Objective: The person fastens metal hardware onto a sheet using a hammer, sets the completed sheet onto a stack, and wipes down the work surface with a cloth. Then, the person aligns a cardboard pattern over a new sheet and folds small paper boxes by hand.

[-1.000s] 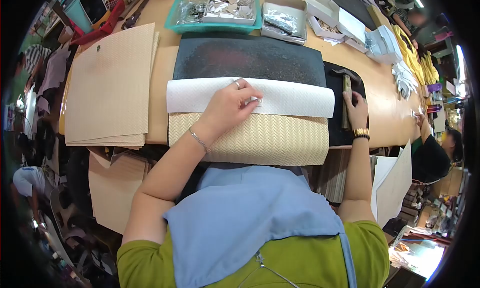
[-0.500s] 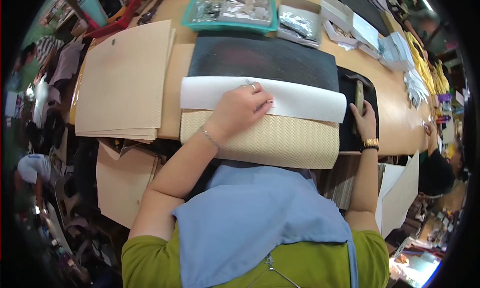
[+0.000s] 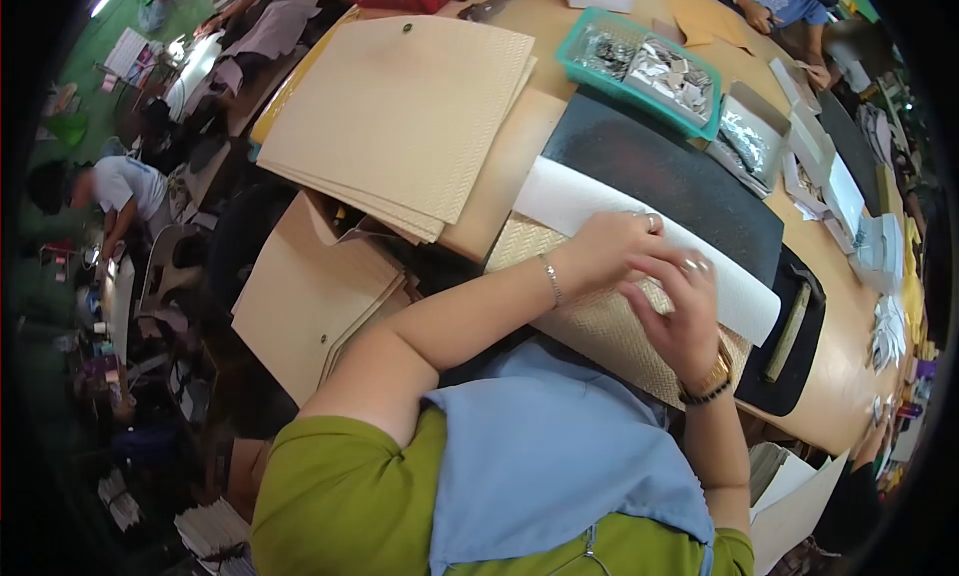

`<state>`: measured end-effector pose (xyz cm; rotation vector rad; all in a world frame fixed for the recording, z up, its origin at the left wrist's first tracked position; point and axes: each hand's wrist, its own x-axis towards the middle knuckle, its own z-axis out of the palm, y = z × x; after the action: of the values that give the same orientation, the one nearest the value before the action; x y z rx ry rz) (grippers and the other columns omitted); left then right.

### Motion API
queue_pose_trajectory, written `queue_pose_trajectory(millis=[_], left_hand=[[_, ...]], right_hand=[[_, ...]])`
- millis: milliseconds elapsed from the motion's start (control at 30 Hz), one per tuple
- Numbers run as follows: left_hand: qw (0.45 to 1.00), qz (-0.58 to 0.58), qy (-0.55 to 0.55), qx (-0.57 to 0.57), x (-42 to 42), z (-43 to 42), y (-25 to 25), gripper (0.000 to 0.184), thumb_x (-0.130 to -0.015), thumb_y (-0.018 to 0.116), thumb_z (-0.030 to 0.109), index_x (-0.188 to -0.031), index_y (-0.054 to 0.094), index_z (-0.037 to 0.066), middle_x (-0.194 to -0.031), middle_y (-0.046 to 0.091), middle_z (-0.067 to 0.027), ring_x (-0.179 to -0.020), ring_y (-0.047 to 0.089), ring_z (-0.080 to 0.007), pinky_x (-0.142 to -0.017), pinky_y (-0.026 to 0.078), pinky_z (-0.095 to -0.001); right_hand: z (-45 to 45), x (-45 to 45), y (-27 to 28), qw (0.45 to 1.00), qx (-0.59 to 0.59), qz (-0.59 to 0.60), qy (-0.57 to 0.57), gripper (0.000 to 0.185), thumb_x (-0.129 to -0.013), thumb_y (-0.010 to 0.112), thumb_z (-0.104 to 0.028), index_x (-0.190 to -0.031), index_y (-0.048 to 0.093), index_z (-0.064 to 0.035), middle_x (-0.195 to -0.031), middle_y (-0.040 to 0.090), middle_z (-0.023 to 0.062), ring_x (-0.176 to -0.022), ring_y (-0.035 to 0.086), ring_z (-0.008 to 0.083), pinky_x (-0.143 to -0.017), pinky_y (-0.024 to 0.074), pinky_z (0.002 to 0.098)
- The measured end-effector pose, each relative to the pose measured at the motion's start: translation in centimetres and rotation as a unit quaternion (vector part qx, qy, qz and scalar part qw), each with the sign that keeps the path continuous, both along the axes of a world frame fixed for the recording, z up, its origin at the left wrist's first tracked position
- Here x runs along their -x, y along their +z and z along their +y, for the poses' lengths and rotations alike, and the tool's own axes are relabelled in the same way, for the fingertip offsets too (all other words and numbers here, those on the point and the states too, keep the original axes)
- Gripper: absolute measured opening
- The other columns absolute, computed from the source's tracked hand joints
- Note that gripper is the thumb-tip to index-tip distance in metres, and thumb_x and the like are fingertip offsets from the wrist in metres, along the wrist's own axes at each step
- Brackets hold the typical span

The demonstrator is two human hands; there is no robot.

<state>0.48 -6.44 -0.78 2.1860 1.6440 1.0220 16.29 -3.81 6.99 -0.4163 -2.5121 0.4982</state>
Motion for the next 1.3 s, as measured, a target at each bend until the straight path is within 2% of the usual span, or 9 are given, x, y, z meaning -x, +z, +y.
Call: queue_pose_trajectory(millis=[67,167,400,600,733,867,967,1167,1300], left_hand=[[0.924,-0.365,-0.074,-0.087,-1.8,1.4,-4.9,0.018,-0.082,0.067,0.021,-0.099,0.067,0.015,-0.094,0.063,-0.0026,-0.080,0.063,-0.0269,-0.070,0.051,-0.0376],[0.982,-0.156,-0.049,-0.093,-0.3,0.6,-1.4,0.017,-0.078,0.071,0.021,-0.093,0.069,0.014,-0.096,0.064,-0.0041,-0.079,0.064,-0.0276,-0.071,0.052,-0.0379],[0.995,-0.099,-0.024,0.023,-0.1,1.0,-1.1,0.012,-0.079,0.070,0.027,-0.085,0.071,0.017,-0.090,0.064,-0.0033,-0.080,0.065,-0.0260,-0.066,0.052,-0.0370],[0.997,-0.078,-0.010,-0.005,-0.1,0.7,-0.8,0.014,-0.079,0.070,0.028,-0.086,0.071,0.016,-0.093,0.063,-0.0035,-0.079,0.064,-0.0242,-0.067,0.052,-0.0362],[0.994,-0.102,-0.031,0.037,0.1,1.0,-1.1,0.016,-0.081,0.068,0.025,-0.087,0.069,0.010,-0.091,0.063,-0.0054,-0.084,0.064,-0.0216,-0.071,0.052,-0.0363],[0.999,-0.044,0.019,0.003,-0.4,0.1,0.0,0.015,-0.083,0.067,0.027,-0.087,0.069,0.012,-0.086,0.062,-0.0039,-0.081,0.063,-0.0240,-0.071,0.051,-0.0355],[0.998,-0.057,0.017,0.025,-0.5,0.1,0.3,0.012,-0.082,0.068,0.025,-0.086,0.070,0.014,-0.087,0.063,-0.0034,-0.079,0.063,-0.0243,-0.069,0.051,-0.0361],[0.987,-0.123,0.017,0.099,-1.0,0.3,1.3,0.013,-0.083,0.070,0.023,-0.087,0.071,0.010,-0.084,0.062,-0.0036,-0.068,0.062,-0.0217,-0.064,0.049,-0.0319],[0.997,-0.066,0.016,0.022,-0.9,0.0,0.8,0.014,-0.081,0.073,0.020,-0.091,0.072,0.010,-0.086,0.063,-0.0029,-0.067,0.060,-0.0167,-0.059,0.048,-0.0286]], right_hand=[[-0.7,4.6,0.4,0.994,-0.038,0.027,0.103,0.029,-0.079,0.072,-0.029,-0.102,0.066,-0.0118,-0.097,0.065,0.0047,-0.092,0.058,0.0256,-0.086,0.0406,0.0409],[-1.9,11.0,-0.8,0.989,-0.032,-0.039,0.142,0.034,-0.087,0.061,-0.037,-0.110,0.063,-0.0115,-0.104,0.065,0.0094,-0.101,0.058,0.0284,-0.093,0.0393,0.0446],[-2.2,18.7,-3.3,0.946,0.115,-0.281,0.114,0.044,-0.085,0.063,-0.041,-0.117,0.064,-0.0106,-0.105,0.067,0.0139,-0.098,0.063,0.0305,-0.091,0.0435,0.0450],[-3.7,18.5,-2.3,0.937,0.188,-0.247,0.158,0.051,-0.080,0.069,-0.040,-0.120,0.062,-0.0087,-0.104,0.066,0.0156,-0.096,0.064,0.0304,-0.080,0.0502,0.0409],[0.0,12.1,1.3,0.991,0.069,0.043,0.108,0.048,-0.074,0.076,-0.016,-0.120,0.062,-0.0086,-0.099,0.066,0.0127,-0.091,0.064,0.0261,-0.080,0.0514,0.0347],[11.9,-1.1,0.3,0.975,0.025,0.007,-0.220,0.041,-0.082,0.072,-0.027,-0.118,0.063,-0.0084,-0.106,0.066,0.0133,-0.095,0.062,0.0271,-0.082,0.0500,0.0375],[16.4,-15.1,-4.0,0.833,-0.112,-0.223,-0.494,0.051,-0.085,0.066,-0.042,-0.124,0.057,-0.0107,-0.113,0.061,0.0203,-0.103,0.059,0.0346,-0.087,0.0488,0.0433],[13.1,-24.3,-9.1,0.788,0.059,-0.209,-0.577,0.050,-0.090,0.057,-0.047,-0.122,0.054,-0.0076,-0.112,0.057,0.0268,-0.101,0.058,0.0450,-0.086,0.0478,0.0496],[12.8,-25.0,-9.0,0.816,0.188,-0.075,-0.541,0.050,-0.093,0.057,-0.040,-0.127,0.050,-0.0034,-0.105,0.061,0.0139,-0.090,0.062,0.0284,-0.081,0.0505,0.0396]])
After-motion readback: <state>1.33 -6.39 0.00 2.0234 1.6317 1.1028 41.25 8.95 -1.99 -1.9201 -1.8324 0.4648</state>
